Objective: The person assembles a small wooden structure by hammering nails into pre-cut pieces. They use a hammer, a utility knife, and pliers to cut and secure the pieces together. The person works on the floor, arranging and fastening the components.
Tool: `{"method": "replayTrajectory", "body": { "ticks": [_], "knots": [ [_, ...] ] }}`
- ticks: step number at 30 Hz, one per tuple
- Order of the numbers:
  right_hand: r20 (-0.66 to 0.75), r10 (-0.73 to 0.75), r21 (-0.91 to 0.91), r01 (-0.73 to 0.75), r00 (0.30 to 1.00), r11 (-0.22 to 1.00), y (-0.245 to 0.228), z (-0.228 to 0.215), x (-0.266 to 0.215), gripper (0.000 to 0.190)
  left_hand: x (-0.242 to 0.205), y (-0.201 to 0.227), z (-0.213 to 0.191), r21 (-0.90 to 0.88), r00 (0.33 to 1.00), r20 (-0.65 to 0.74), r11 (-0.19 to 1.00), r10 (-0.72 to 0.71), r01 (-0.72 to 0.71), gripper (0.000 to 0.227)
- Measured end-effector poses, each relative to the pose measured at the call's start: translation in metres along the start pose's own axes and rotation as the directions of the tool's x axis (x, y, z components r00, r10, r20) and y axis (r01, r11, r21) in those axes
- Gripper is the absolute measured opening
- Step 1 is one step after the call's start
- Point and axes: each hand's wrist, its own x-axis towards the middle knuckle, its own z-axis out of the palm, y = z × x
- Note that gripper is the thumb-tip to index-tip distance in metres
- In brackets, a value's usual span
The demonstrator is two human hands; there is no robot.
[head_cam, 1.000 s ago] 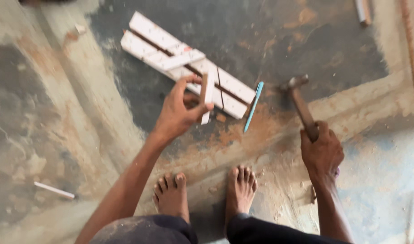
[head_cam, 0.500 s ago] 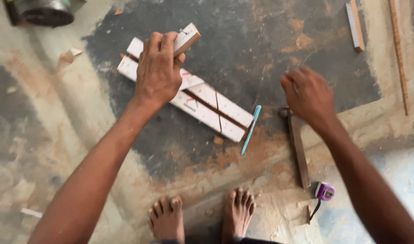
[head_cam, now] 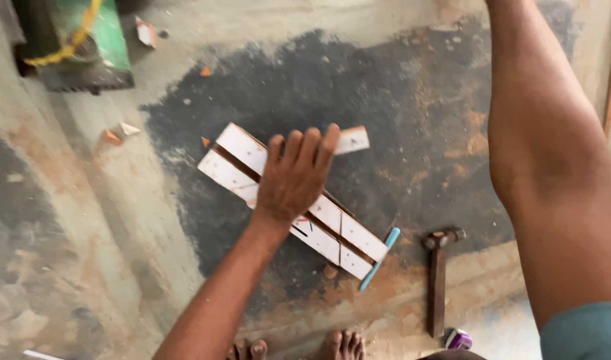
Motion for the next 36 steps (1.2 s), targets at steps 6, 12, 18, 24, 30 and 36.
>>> {"method": "replayTrajectory", "body": {
  "ticks": [6,12,18,24,30,36],
  "knots": [
    [0.054,0.041,0.086,-0.046,0.998,0.995,-0.005,-0.017,0.04,0.034,-0.002,-0.006,0.001,0.012,0.999,0.028,1.0,0.017,-0.017,0.04],
    [0.135,-0.007,0.511,-0.064,0.991,0.857,0.006,-0.05,0.044,0.04,0.001,-0.004,0.0,0.028,1.0,0.027,1.0,-0.006,0.006,0.041],
    [0.164,-0.072,0.977,-0.151,0.984,0.15,0.031,-0.016,-0.023,0.047,-0.001,-0.001,0.002,0.041,0.999,0.034,0.999,-0.022,0.02,0.038],
    [0.002,0.128,0.96,0.035,0.992,-0.278,0.015,0.04,-0.188,0.042,-0.004,0.001,0.01,0.006,0.999,-0.035,0.999,-0.04,0.04,0.033],
    [0.083,0.119,0.985,-0.063,0.989,-0.161,-0.002,0.104,-0.348,0.042,-0.006,0.003,0.002,-0.02,0.994,-0.113,1.0,-0.005,0.003,0.036],
    [0.169,0.122,0.985,-0.17,0.978,-0.007,-0.036,0.152,-0.439,0.021,-0.049,0.029,-0.058,-0.41,0.966,-0.058,0.889,-0.251,0.206,0.042]
  ]
}}
